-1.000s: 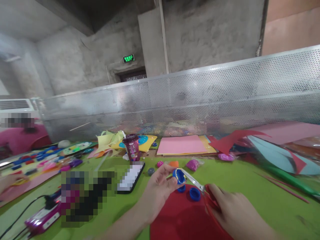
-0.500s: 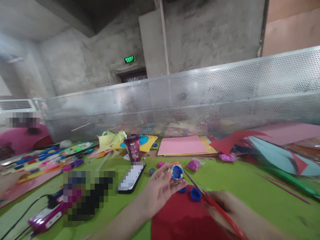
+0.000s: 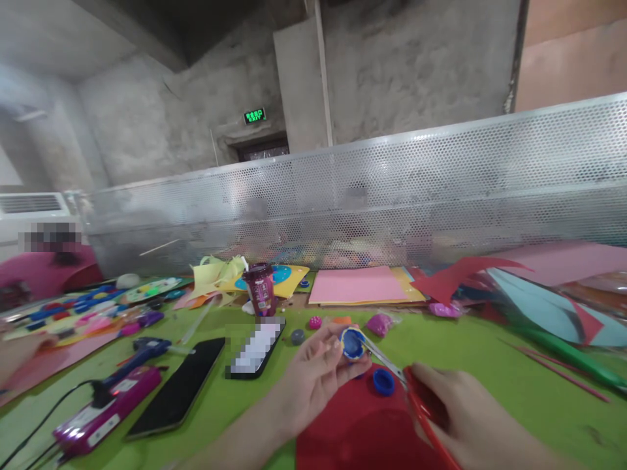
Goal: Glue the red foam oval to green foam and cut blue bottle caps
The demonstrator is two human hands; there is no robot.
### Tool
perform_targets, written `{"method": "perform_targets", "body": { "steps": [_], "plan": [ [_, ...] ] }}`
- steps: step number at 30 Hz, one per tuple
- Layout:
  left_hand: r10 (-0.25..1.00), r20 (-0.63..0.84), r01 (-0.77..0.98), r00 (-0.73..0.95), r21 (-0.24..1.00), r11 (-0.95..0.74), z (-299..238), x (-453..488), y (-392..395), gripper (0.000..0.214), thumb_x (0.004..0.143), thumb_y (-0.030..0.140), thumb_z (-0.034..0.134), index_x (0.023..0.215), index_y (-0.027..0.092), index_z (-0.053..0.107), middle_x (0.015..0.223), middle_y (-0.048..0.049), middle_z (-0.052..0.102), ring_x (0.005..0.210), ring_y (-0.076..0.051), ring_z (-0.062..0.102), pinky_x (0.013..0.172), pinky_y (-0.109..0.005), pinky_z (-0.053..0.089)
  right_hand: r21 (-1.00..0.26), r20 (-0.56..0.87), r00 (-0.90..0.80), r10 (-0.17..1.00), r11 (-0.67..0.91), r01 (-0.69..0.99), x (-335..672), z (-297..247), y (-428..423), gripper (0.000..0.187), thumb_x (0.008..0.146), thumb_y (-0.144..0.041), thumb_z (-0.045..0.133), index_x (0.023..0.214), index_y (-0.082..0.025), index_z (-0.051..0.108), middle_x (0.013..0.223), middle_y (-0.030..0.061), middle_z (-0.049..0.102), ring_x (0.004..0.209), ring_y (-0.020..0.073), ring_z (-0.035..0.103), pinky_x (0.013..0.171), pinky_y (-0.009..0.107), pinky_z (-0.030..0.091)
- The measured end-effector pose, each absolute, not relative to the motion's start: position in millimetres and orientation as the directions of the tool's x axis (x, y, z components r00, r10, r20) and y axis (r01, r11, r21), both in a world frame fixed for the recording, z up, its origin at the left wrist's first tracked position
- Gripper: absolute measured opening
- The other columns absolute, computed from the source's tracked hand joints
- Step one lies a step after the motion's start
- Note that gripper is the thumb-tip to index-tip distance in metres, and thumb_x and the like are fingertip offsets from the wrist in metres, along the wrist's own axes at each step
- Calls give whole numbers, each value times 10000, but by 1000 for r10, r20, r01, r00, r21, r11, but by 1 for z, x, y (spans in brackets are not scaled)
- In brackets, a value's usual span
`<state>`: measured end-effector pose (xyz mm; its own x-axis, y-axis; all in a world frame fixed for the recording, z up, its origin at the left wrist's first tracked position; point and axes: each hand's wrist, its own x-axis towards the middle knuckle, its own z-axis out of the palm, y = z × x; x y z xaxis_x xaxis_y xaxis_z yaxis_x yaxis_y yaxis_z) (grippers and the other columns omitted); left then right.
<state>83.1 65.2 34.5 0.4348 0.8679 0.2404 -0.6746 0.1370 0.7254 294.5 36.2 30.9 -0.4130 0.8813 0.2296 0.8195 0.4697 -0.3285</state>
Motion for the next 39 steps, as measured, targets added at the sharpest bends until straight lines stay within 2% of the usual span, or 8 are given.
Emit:
{"method": "perform_targets", "body": {
  "steps": [5, 11, 21, 23, 26, 31, 34, 39],
  "plan": [
    [863, 253, -672, 437, 729, 126, 34, 84, 68, 276, 677, 183, 767, 941, 204, 688, 864, -18, 702, 833, -177, 667, 888, -379, 492, -289, 241, -416, 877, 474, 832, 295, 27, 38, 138, 807, -292, 398, 685, -229, 410, 597, 26, 569, 456, 135, 451, 459, 250, 316],
    [875, 237, -658, 422, 744, 116, 30, 83, 68, 275, 674, 182, 770, 934, 226, 691, 886, -19, 687, 838, -178, 656, 857, -386, 503, -227, 273, -365, 890, 428, 875, 295, 23, 42, 142, 803, -287, 357, 744, -218, 465, 645, 70, 623, 523, 192, 572, 474, 267, 339],
    [867, 274, -604, 417, 796, 38, 33, 82, 67, 176, 751, 188, 703, 927, 201, 691, 864, -27, 668, 789, -131, 627, 727, -257, 513, -82, 239, -369, 898, 397, 914, 296, 22, 44, 231, 814, -280, 329, 864, -179, 530, 695, 108, 670, 588, 284, 638, 490, 320, 360],
    [873, 269, -601, 406, 799, 33, 34, 82, 68, 179, 741, 195, 713, 919, 191, 692, 867, -30, 667, 778, -130, 626, 718, -256, 512, -123, 219, -357, 908, 388, 913, 295, 21, 43, 251, 822, -281, 314, 886, -173, 531, 717, 117, 672, 620, 283, 641, 515, 326, 383],
    [901, 224, -604, 372, 795, 52, 34, 82, 69, 225, 680, 213, 765, 892, 184, 696, 864, -29, 673, 743, -136, 629, 707, -277, 516, -252, 170, -337, 926, 372, 894, 292, 20, 41, 207, 801, -272, 352, 843, -180, 533, 748, 115, 666, 616, 232, 622, 538, 300, 404],
    [909, 208, -617, 362, 784, 66, 32, 81, 72, 247, 646, 246, 790, 863, 176, 697, 815, -36, 688, 710, -158, 643, 695, -306, 511, -473, 160, -357, 920, 389, 791, 286, 26, 35, 160, 784, -280, 425, 778, -197, 562, 703, 53, 647, 569, 157, 562, 544, 248, 400],
    [887, 227, -619, 402, 782, 81, 32, 81, 74, 245, 652, 256, 787, 861, 170, 694, 783, -38, 686, 694, -156, 644, 669, -287, 498, -628, 131, -378, 916, 372, 683, 284, 33, 32, 223, 803, -354, 442, 761, -198, 597, 655, 23, 627, 571, 149, 549, 540, 235, 403],
    [872, 221, -616, 437, 779, 112, 33, 78, 77, 277, 650, 257, 790, 889, 162, 687, 784, -47, 683, 675, -139, 635, 587, -228, 456, -784, 37, -366, 930, 254, 566, 283, 41, 27, 271, 766, -443, 495, 708, -198, 596, 543, -21, 502, 505, 122, 468, 469, 216, 372]
  ]
}}
